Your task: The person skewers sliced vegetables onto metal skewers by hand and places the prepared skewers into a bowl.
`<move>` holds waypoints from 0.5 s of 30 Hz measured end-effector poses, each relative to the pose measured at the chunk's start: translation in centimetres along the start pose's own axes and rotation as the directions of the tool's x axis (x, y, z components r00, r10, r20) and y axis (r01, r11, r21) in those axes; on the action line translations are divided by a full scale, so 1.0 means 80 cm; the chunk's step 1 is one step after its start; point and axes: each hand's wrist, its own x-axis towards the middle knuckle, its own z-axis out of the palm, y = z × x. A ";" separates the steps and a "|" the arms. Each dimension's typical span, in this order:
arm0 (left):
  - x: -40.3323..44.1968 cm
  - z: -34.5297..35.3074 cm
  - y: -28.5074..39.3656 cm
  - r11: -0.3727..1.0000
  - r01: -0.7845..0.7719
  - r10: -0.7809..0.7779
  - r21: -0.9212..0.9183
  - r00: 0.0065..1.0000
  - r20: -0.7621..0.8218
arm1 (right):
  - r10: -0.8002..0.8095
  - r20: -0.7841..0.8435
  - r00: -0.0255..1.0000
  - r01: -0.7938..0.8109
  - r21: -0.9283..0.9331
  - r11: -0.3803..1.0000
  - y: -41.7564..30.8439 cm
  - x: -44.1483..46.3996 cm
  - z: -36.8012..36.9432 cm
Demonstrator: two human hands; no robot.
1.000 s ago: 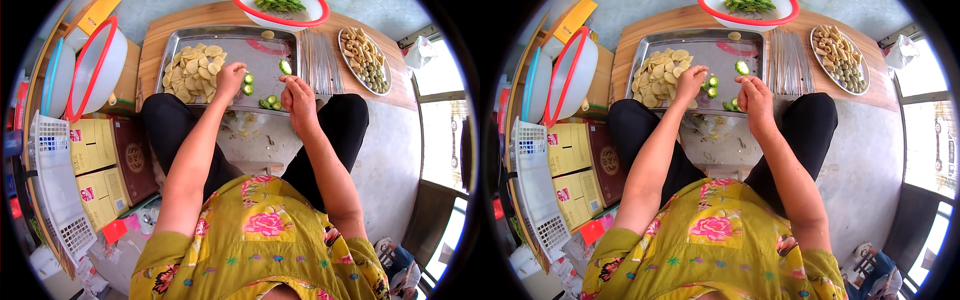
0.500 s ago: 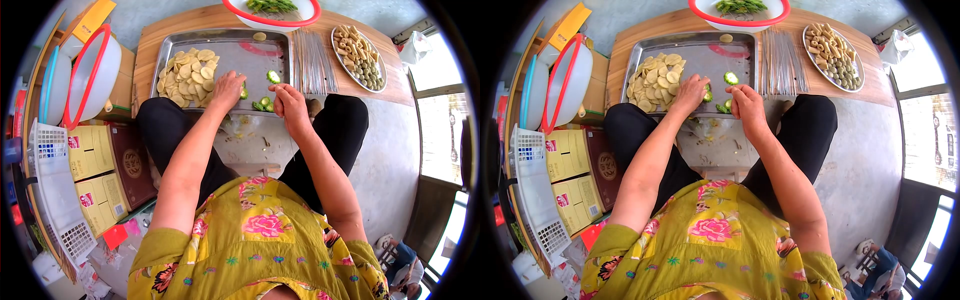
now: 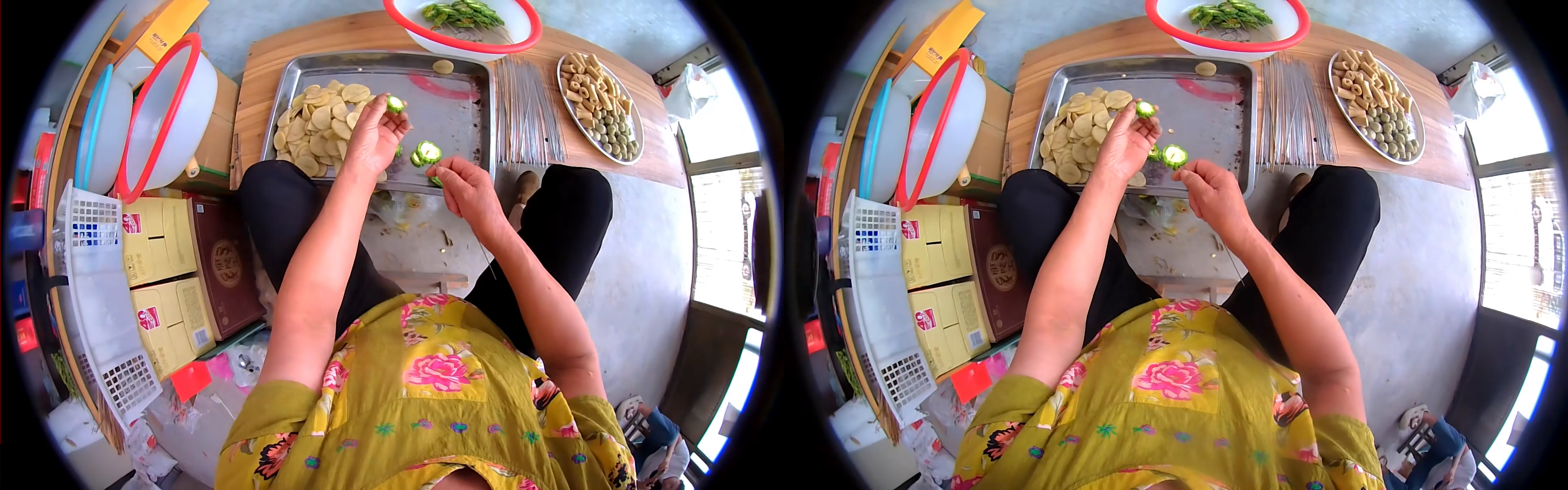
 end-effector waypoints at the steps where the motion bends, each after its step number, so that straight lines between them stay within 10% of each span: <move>1: 0.001 -0.001 0.000 1.000 -0.001 0.001 -0.001 1.000 0.000 | -0.006 0.011 1.000 0.006 0.006 1.000 0.000 -0.001 0.001; 15: -0.005 0.012 -0.003 0.970 0.077 -0.079 -0.229 0.997 -0.002 | 0.000 -0.006 1.000 0.000 -0.028 1.000 -0.010 -0.002 0.007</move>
